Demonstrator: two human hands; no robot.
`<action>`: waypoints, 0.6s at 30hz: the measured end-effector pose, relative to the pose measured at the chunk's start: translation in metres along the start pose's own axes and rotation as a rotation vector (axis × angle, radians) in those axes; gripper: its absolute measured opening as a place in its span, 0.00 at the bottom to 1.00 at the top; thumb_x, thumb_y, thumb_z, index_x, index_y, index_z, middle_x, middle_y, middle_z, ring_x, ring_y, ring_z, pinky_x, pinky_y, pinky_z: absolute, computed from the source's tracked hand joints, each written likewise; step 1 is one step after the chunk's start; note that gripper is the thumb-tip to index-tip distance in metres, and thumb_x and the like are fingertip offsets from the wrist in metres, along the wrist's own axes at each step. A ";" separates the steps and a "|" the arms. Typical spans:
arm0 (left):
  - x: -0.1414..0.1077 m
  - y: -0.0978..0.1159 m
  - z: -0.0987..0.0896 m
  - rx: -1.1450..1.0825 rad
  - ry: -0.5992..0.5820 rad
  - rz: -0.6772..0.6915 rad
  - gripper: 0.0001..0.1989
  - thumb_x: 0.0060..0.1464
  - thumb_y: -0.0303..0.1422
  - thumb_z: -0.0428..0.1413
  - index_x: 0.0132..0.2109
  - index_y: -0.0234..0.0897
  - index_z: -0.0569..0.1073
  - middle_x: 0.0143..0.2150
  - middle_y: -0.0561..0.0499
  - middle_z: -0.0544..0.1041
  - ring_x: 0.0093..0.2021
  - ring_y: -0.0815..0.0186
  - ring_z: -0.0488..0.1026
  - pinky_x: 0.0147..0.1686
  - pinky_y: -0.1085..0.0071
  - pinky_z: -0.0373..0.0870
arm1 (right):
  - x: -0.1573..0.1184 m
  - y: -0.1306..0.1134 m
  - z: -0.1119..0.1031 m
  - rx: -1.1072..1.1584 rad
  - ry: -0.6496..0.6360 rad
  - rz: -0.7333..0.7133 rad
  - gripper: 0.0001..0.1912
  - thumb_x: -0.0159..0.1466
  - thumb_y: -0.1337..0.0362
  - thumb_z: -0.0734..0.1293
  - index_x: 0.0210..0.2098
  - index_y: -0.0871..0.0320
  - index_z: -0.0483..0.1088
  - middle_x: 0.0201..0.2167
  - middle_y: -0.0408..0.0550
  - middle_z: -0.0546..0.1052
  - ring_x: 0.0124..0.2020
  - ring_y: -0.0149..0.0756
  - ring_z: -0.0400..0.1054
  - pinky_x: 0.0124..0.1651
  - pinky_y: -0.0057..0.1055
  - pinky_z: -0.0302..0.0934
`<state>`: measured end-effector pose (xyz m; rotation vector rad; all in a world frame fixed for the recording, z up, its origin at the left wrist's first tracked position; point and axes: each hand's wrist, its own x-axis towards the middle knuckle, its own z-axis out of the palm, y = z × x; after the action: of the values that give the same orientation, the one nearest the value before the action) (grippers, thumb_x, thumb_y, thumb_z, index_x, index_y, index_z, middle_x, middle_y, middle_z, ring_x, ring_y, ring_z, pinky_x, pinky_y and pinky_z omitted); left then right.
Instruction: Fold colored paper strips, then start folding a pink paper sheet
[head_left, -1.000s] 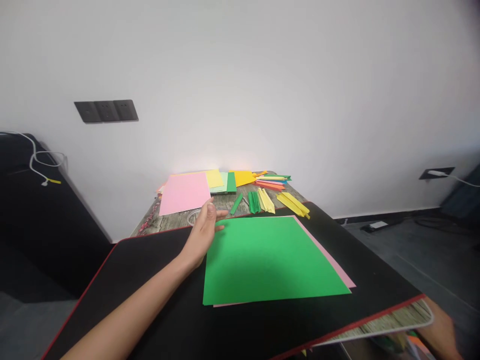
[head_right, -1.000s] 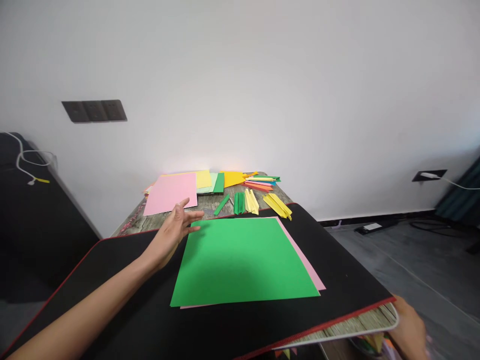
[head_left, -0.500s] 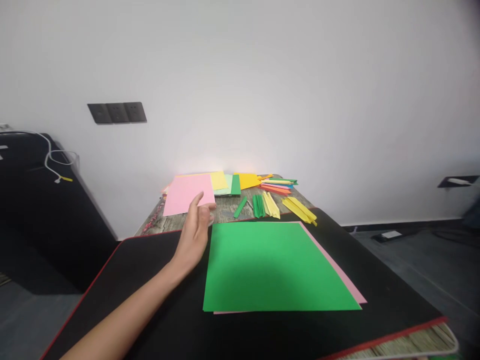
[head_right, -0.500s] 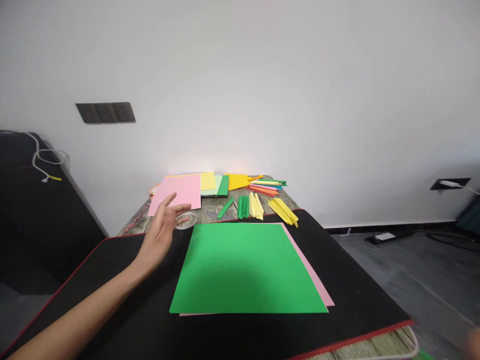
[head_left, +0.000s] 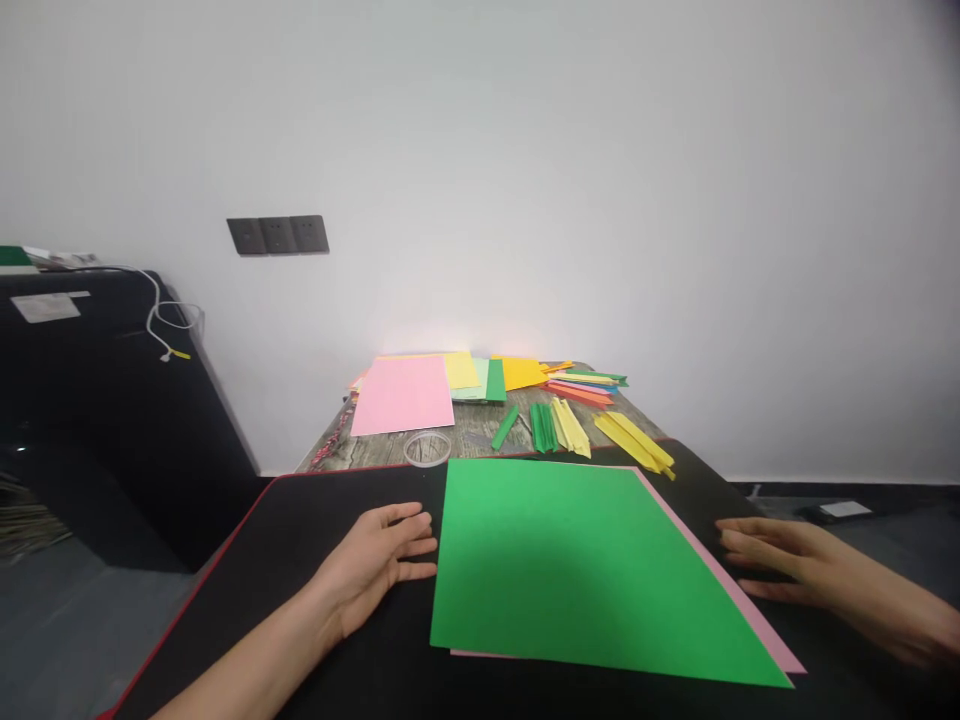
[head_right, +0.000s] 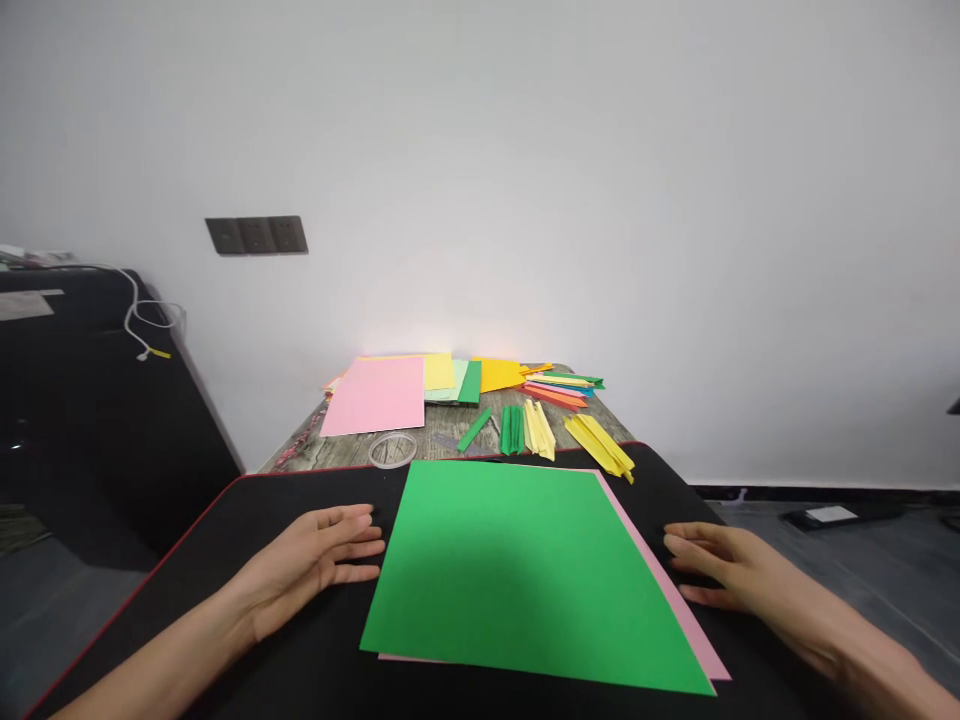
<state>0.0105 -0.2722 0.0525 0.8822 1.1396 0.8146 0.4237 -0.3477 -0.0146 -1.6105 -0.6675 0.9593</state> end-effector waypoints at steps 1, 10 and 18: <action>0.001 0.001 0.003 -0.005 -0.030 -0.006 0.14 0.46 0.30 0.64 0.39 0.30 0.70 0.34 0.45 0.75 0.36 0.61 0.74 0.37 0.62 0.72 | -0.003 -0.002 -0.001 0.000 -0.019 0.044 0.12 0.37 0.58 0.80 0.23 0.51 0.80 0.40 0.68 0.78 0.37 0.59 0.76 0.30 0.41 0.71; 0.025 -0.007 0.018 0.157 -0.191 -0.054 0.24 0.32 0.44 0.69 0.29 0.30 0.72 0.26 0.47 0.77 0.23 0.71 0.72 0.23 0.77 0.64 | -0.002 0.005 0.001 -0.423 -0.112 0.050 0.30 0.47 0.51 0.75 0.43 0.61 0.71 0.24 0.45 0.75 0.24 0.32 0.69 0.24 0.22 0.63; 0.017 -0.013 0.003 0.231 -0.203 0.074 0.23 0.31 0.40 0.70 0.35 0.30 0.77 0.27 0.47 0.80 0.28 0.61 0.78 0.29 0.71 0.72 | -0.004 0.008 0.026 -0.574 -0.337 -0.235 0.18 0.54 0.50 0.69 0.30 0.60 0.72 0.23 0.45 0.74 0.23 0.34 0.68 0.24 0.26 0.60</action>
<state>0.0187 -0.2631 0.0346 1.1781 1.0388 0.6442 0.3987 -0.3394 -0.0233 -1.8154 -1.4343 0.9190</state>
